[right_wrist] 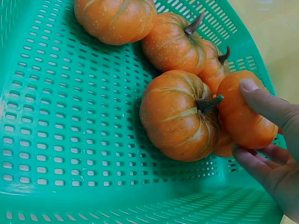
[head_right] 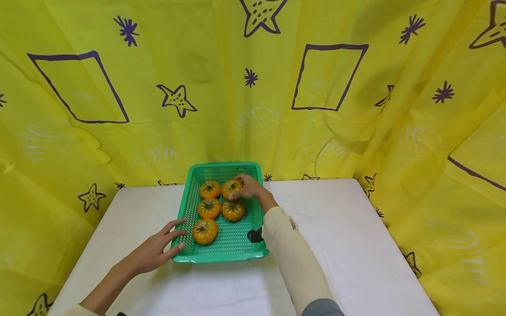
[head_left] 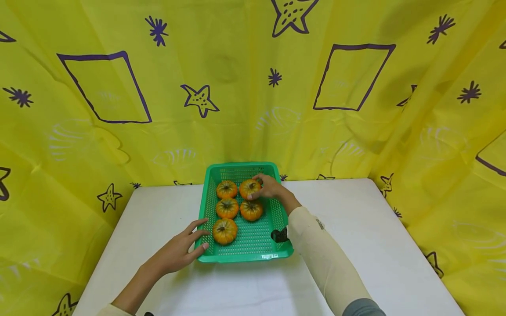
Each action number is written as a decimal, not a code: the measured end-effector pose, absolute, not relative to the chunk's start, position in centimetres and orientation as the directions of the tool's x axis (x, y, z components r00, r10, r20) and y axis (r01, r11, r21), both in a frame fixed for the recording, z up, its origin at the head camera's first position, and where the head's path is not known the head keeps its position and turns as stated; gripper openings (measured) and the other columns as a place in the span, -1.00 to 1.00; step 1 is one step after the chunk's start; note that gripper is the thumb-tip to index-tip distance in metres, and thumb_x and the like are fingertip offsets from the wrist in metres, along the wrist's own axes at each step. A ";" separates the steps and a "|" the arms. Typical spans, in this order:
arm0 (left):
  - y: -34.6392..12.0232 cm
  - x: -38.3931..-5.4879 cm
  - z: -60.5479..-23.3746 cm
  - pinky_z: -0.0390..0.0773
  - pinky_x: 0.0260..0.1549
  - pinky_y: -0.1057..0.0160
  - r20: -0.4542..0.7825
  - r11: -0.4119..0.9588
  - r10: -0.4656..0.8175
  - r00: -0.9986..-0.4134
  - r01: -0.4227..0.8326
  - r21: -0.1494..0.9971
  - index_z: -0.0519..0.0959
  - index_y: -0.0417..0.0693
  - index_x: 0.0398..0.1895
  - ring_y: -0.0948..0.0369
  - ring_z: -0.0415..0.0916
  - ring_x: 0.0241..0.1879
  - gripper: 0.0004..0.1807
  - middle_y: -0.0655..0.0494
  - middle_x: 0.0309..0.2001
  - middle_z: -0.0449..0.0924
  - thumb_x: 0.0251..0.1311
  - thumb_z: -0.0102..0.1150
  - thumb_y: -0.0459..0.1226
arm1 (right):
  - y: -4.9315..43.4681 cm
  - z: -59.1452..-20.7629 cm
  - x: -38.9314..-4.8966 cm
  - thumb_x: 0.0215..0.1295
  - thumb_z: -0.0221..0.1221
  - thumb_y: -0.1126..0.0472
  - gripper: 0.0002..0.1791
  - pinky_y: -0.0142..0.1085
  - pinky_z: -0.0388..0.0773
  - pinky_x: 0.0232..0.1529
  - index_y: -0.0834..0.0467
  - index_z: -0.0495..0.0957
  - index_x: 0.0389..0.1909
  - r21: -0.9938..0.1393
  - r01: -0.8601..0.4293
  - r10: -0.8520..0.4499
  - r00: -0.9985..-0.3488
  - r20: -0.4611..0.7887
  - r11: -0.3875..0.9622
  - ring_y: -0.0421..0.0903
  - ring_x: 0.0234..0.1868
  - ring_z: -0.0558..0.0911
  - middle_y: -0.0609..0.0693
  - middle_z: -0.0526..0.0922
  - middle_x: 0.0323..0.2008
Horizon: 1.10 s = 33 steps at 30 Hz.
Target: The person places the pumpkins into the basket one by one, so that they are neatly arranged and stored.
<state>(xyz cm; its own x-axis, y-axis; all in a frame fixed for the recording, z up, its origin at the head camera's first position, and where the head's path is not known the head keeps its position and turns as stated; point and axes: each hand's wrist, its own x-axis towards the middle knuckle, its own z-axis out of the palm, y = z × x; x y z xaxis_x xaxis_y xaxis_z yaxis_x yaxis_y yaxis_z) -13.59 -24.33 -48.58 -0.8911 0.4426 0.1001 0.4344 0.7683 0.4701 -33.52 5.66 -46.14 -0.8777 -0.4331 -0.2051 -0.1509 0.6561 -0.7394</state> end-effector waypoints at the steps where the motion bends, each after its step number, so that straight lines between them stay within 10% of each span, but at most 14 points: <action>1: -24.3 -13.6 -48.6 0.57 0.09 -0.17 0.099 0.769 0.443 -0.891 0.434 0.469 0.56 -0.02 0.21 -0.09 0.49 0.27 -0.61 0.03 0.51 0.20 0.47 0.07 -0.04 | 5.6 -46.2 -33.5 0.18 0.45 0.09 -0.16 0.08 0.43 0.30 0.17 0.29 0.43 -0.740 -0.148 -0.433 -0.877 -0.208 0.656 0.24 0.36 0.40 0.27 0.31 0.41; 33: -24.2 -13.5 -48.5 0.59 0.05 -0.13 0.112 0.768 0.451 -0.886 0.449 0.458 0.56 -0.05 0.22 -0.08 0.53 0.23 -0.59 -0.02 0.49 0.22 0.48 0.05 -0.03 | 5.9 -45.5 -32.8 0.17 0.46 0.05 -0.15 0.03 0.47 0.27 0.13 0.29 0.43 -0.732 -0.111 -0.509 -0.787 -0.348 0.672 0.16 0.31 0.45 0.22 0.27 0.44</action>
<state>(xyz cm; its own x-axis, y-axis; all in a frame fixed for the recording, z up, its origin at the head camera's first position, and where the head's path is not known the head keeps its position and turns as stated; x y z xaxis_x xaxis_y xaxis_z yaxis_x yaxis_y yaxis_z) -13.46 -24.25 -48.49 -0.8856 0.4507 0.1118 0.4485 0.7678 0.4575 -32.76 5.94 -45.47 -0.7874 -0.5089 -0.3480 -0.1109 0.6722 -0.7320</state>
